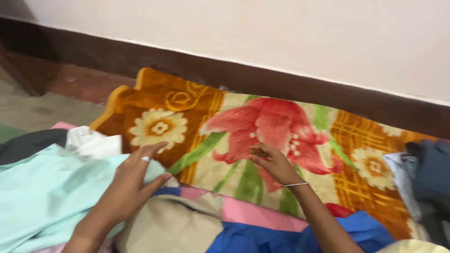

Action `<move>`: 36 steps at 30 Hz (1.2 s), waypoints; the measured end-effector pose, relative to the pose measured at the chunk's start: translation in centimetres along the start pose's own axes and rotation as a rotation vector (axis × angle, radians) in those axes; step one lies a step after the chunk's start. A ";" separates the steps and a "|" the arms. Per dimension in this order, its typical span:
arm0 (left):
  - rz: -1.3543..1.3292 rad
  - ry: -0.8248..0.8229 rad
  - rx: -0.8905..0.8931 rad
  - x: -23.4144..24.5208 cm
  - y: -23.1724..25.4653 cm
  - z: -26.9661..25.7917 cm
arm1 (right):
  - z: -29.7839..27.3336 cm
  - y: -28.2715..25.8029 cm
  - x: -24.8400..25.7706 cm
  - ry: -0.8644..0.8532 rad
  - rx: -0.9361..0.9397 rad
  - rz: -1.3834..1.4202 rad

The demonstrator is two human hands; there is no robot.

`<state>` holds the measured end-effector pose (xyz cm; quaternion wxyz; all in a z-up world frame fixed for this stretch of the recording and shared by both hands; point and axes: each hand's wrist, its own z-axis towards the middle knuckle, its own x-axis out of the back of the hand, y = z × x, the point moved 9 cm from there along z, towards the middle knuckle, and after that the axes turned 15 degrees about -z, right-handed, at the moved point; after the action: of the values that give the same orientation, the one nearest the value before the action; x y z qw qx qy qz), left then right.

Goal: The person buttons a light green shirt and smooths the fabric on a floral blanket.

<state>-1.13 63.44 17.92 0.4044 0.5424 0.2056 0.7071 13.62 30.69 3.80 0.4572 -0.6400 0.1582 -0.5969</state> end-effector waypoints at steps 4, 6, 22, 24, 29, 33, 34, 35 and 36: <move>0.325 0.114 0.212 6.7 -4.7 -4.3 | 2.0 -3.8 -6.0 -0.098 0.004 -0.040; 0.366 0.121 0.318 7.9 -7.3 -6.6 | 3.2 -6.9 -9.3 -0.176 0.094 0.216; -0.134 0.469 0.077 9.3 -2.2 -6.2 | 2.1 -33.8 -18.5 -0.366 0.575 0.136; -0.154 0.463 0.015 9.3 0.5 -5.0 | 2.4 -34.2 -17.6 -0.354 0.626 0.203; -0.070 0.443 -0.230 8.4 4.5 -3.8 | 5.5 -29.9 -10.0 0.115 0.576 0.122; 0.278 0.540 -0.062 7.7 1.2 -5.0 | 5.5 -25.8 -0.2 0.463 0.662 0.256; 0.352 0.553 -0.008 7.7 0.1 -5.0 | 5.6 -24.3 2.3 0.518 0.571 0.215; 0.348 0.554 -0.020 7.4 -0.4 -4.6 | 5.4 -22.9 4.7 0.571 0.478 0.175; 0.244 0.485 0.150 7.0 -2.5 -4.2 | 4.8 -22.3 6.6 0.583 0.479 0.171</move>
<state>-4.75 71.10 18.91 0.2137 0.4064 0.2813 0.8426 11.90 39.53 25.72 0.5777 -0.3031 0.1904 -0.7336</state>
